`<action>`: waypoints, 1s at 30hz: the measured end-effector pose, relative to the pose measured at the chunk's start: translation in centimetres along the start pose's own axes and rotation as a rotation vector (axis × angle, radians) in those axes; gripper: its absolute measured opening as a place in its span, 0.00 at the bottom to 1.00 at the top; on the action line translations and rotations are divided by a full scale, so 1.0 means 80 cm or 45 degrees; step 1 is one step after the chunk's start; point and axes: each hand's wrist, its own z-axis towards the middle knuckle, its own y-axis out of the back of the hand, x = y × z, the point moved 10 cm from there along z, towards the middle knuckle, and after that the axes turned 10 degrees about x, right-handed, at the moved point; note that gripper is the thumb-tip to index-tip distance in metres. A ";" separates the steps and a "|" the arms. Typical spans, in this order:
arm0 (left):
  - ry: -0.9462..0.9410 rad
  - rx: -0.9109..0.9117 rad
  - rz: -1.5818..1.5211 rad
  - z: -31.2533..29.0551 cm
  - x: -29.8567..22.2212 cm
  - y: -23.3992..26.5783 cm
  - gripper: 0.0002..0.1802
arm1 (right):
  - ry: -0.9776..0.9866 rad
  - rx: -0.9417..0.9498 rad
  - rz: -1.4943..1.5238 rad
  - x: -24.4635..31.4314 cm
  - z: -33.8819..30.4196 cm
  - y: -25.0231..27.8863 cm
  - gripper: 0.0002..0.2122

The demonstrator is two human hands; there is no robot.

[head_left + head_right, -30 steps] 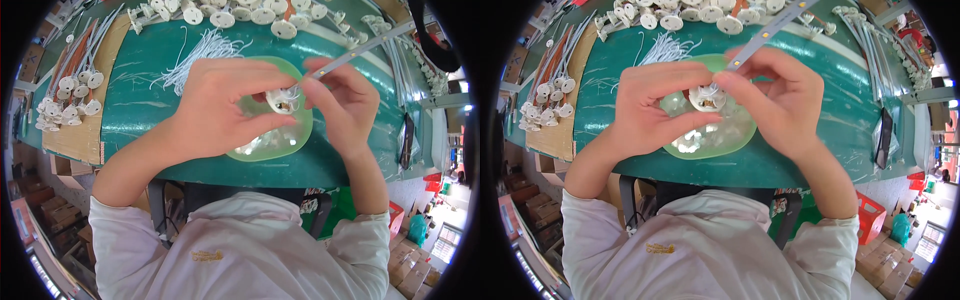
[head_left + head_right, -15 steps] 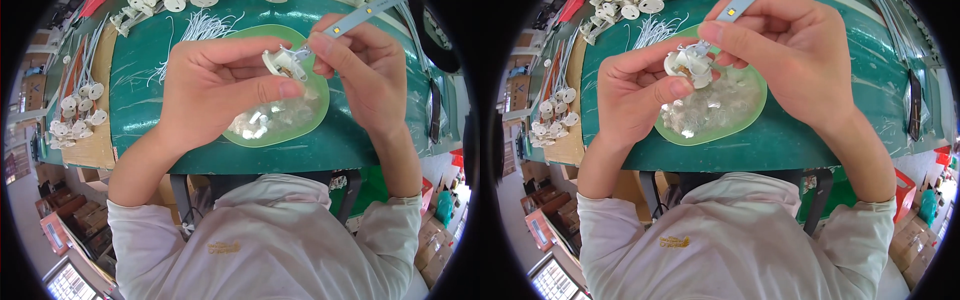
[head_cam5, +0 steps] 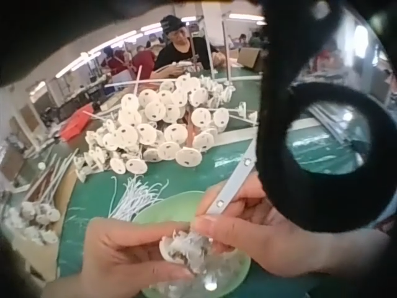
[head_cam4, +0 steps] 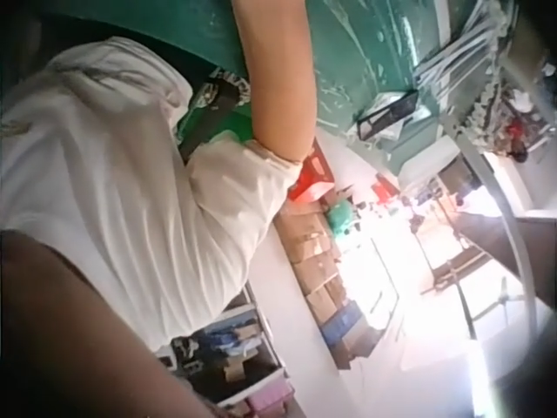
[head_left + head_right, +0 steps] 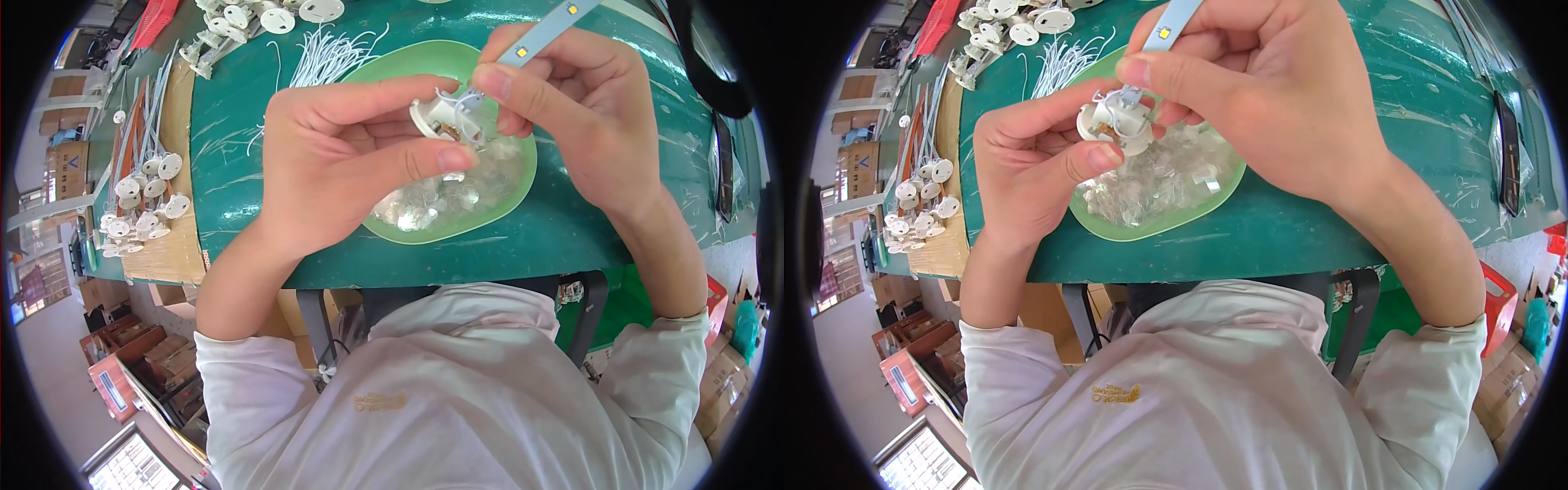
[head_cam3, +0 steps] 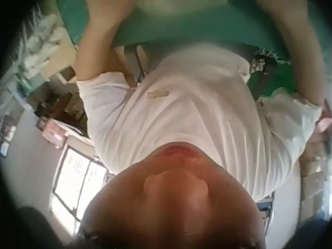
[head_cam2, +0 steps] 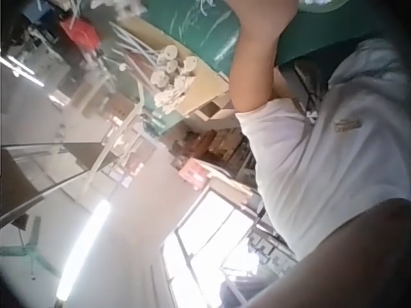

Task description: Assembling LED light strips into plastic housings and securing them with pins or ties.

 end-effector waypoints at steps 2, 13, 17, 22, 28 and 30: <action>-0.026 -0.001 0.004 0.000 -0.005 0.001 0.25 | 0.048 0.052 0.020 0.006 0.003 -0.004 0.07; -1.008 -0.205 1.617 -0.032 -0.104 -0.034 0.21 | 0.428 0.074 0.167 0.035 -0.013 -0.025 0.11; -1.205 -0.204 1.554 -0.048 -0.110 -0.039 0.16 | 0.496 0.164 0.049 0.045 -0.015 -0.028 0.11; -1.309 -0.155 1.558 -0.054 -0.109 -0.043 0.15 | 0.542 0.189 -0.135 0.056 -0.015 -0.033 0.10; -1.182 -0.169 1.518 -0.044 -0.107 -0.040 0.16 | 0.577 0.172 -0.206 0.063 -0.015 -0.027 0.09; -1.181 -0.204 1.467 -0.042 -0.104 -0.036 0.18 | 0.630 0.142 -0.332 0.067 -0.018 -0.028 0.09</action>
